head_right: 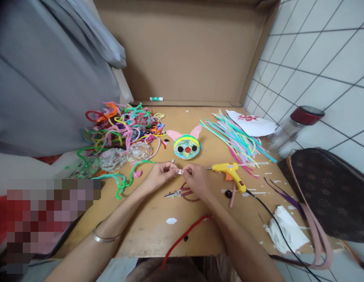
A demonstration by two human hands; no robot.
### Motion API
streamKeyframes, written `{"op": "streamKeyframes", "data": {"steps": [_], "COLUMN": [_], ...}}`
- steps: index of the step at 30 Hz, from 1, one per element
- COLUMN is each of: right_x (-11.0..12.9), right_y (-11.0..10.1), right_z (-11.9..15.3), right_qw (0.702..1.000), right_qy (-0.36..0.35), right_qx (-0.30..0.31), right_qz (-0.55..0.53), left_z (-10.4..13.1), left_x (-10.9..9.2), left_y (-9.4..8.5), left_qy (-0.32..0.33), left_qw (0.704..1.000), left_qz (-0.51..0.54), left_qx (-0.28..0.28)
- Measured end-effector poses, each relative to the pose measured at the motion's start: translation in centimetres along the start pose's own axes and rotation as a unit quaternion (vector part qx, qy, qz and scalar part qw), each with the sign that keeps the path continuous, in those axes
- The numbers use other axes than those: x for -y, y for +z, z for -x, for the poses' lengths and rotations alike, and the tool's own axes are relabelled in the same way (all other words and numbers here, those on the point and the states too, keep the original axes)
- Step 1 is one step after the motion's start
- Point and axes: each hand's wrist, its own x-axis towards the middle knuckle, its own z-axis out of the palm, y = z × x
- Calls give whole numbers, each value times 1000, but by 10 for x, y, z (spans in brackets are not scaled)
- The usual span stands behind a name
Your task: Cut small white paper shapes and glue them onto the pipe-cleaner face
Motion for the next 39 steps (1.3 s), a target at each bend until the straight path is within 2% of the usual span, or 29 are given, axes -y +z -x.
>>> {"op": "streamKeyframes", "data": {"steps": [7, 20, 26, 31, 36, 39], "right_x": [-6, -6, -5, -2, 0, 1], "right_y": [1, 3, 1, -1, -2, -5], "right_z": [-1, 0, -1, -1, 1, 1], "right_qw": [1000, 1000, 999, 998, 993, 989], "right_qy": [-12, -10, -16, -20, -30, -47], "right_qx": [10, 0, 15, 23, 30, -16], "right_qz": [10, 2, 32, 60, 113, 140], "left_z": [-1, 1, -1, -3, -1, 2], "left_x": [2, -4, 1, 7, 4, 2], "left_y": [-1, -2, -1, -1, -4, -5], "left_qy": [9, -15, -7, 9, 21, 32], "left_qw": [999, 1000, 1000, 998, 993, 982], "left_qz": [-40, -4, -15, -58, -119, -187], "left_qx": [-3, -2, 0, -4, 5, 10]}}
